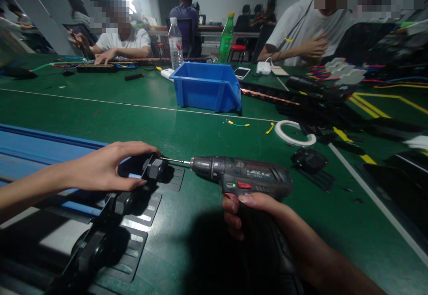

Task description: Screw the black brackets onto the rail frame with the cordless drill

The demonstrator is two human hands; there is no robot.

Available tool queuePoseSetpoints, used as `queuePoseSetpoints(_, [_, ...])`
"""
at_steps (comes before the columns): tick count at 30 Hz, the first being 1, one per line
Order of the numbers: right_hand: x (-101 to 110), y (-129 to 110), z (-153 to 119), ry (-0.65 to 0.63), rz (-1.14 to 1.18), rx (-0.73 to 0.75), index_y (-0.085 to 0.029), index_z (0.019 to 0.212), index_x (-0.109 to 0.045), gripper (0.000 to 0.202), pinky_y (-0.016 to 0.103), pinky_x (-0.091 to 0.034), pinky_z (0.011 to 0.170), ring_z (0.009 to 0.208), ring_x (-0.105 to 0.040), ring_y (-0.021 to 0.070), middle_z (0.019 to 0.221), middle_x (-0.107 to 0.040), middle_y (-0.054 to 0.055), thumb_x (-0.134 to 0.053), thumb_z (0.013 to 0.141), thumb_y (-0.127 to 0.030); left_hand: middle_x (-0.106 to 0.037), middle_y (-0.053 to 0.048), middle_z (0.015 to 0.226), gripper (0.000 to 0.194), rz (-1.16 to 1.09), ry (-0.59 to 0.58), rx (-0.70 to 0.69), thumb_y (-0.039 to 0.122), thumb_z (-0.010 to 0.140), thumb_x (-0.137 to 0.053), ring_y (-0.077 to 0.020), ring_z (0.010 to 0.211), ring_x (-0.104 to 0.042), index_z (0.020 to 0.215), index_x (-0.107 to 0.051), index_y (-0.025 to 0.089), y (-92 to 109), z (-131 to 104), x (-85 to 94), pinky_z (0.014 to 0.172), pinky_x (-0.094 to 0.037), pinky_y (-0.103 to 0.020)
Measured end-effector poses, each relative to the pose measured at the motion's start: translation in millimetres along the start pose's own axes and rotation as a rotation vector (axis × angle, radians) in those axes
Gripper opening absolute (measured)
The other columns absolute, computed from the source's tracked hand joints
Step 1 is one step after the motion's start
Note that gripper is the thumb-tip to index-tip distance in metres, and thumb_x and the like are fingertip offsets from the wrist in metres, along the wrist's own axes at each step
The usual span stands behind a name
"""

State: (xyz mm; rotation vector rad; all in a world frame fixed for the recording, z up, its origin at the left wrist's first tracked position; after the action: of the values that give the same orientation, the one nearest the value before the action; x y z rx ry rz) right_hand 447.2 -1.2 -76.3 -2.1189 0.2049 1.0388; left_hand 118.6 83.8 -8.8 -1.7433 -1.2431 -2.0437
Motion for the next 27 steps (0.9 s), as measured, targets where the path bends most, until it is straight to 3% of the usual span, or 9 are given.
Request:
queuePoseSetpoints(8, [4.2,0.1,0.8,0.057,-0.022,-0.030,-0.017,0.083,-0.071,0.026,0.026,-0.049,0.062,0.060,-0.050,0.0133,0.067,-0.055,0.002,-0.081,0.077,-0.039,-0.068,-0.006,0.125,0.053,0.003,0.001,-0.007,0.037,0.086,-0.070,-0.0227,0.115,-0.064,0.134,-0.058,0.017,-1.3,0.3,-0.4,0.096,-0.048,-0.029])
queuePoseSetpoints(17, [3.8,0.3,1.0,0.027,0.013,-0.009,-0.016,0.085,-0.070,0.019,0.025,-0.047,0.059,0.058,-0.049,0.0126,0.064,-0.055,0.001,-0.075,0.083,-0.034,-0.068,-0.006,0.123,0.053,0.003,-0.002,-0.004,0.037,0.086,-0.070,-0.0217,0.112,-0.065,0.134,-0.057,0.017,-0.2,0.7,-0.4,0.094,-0.048,-0.030])
queuePoseSetpoints(27, [-1.7,-1.6,1.0,-0.002,-0.043,-0.015,-0.013,0.078,-0.067,0.025,0.022,-0.047,0.059,0.056,-0.046,0.0102,0.063,-0.051,0.000,-0.072,0.085,-0.037,-0.068,-0.005,0.125,0.053,0.007,-0.008,0.010,0.037,0.087,-0.070,-0.0215,0.114,-0.064,0.135,-0.057,0.018,0.2,0.5,0.2,0.096,-0.048,-0.028])
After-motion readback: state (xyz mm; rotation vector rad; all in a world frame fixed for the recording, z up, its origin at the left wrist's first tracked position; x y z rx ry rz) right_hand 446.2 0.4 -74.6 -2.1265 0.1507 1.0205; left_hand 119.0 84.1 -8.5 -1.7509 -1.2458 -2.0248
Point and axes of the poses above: each hand's wrist, its own z-axis towards the middle knuckle, its own x-axis out of the back of the hand, y = z × x, the point moved 2 cm from there along z, towards the middle knuckle
